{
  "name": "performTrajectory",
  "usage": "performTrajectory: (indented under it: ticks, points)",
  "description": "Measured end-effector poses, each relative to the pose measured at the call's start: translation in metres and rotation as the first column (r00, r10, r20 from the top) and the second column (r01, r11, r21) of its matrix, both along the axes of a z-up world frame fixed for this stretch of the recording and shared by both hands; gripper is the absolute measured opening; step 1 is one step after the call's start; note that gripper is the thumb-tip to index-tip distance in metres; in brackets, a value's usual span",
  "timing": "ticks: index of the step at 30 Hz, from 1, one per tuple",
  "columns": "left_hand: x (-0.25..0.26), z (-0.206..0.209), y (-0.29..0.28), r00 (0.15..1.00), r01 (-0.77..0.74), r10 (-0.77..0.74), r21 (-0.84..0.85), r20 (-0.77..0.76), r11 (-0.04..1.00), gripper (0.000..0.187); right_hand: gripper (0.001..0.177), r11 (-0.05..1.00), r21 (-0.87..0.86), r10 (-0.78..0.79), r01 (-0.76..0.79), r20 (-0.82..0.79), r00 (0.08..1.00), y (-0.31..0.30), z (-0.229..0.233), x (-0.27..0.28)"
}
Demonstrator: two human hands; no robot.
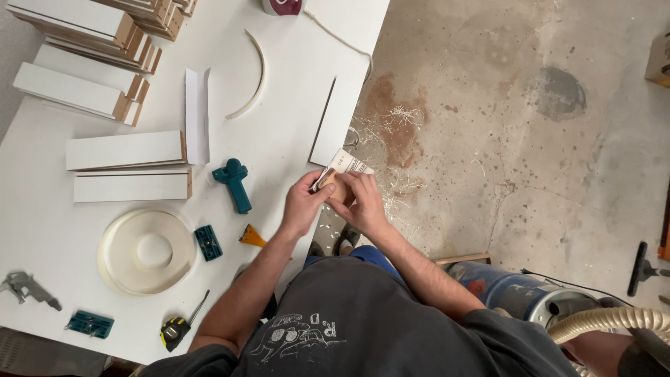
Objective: The person applies white edge banding to the edges of rectangular wooden boards. They use an iron to heat and adhere the banding, then trim the excess with a utility knife and a plastic scraper. Finally, they sand the edges smooth with sandpaper.
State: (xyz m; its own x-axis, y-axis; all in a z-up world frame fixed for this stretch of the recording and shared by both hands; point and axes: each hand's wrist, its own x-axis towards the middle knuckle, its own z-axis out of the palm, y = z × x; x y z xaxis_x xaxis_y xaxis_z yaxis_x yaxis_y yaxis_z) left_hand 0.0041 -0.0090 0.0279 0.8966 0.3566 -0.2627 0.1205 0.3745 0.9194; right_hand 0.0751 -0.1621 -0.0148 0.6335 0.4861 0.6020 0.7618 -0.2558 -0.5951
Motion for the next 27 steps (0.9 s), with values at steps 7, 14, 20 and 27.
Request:
performTrajectory:
  ticks: [7,14,20,27]
  points:
    - [0.003,-0.02,0.019,0.982,0.18,-0.181,-0.034,-0.046,0.983,0.032,0.05,0.995,-0.056,0.084,-0.085,-0.031,0.996,-0.004,0.021,0.002]
    - [0.003,-0.008,0.017,0.97,0.228,-0.228,-0.01,-0.082,0.974,0.036,0.046,0.994,-0.04,0.097,-0.098,-0.019,0.995,-0.006,0.021,0.003]
    - [0.001,-0.006,0.014,0.967,0.236,-0.236,-0.01,-0.096,0.972,0.036,0.047,0.99,-0.053,0.134,-0.134,-0.001,0.991,-0.009,0.024,0.004]
    - [0.0,-0.016,0.013,0.96,0.266,-0.264,0.004,-0.088,0.964,0.029,0.047,0.976,-0.105,0.197,-0.193,0.028,0.98,-0.013,0.02,0.011]
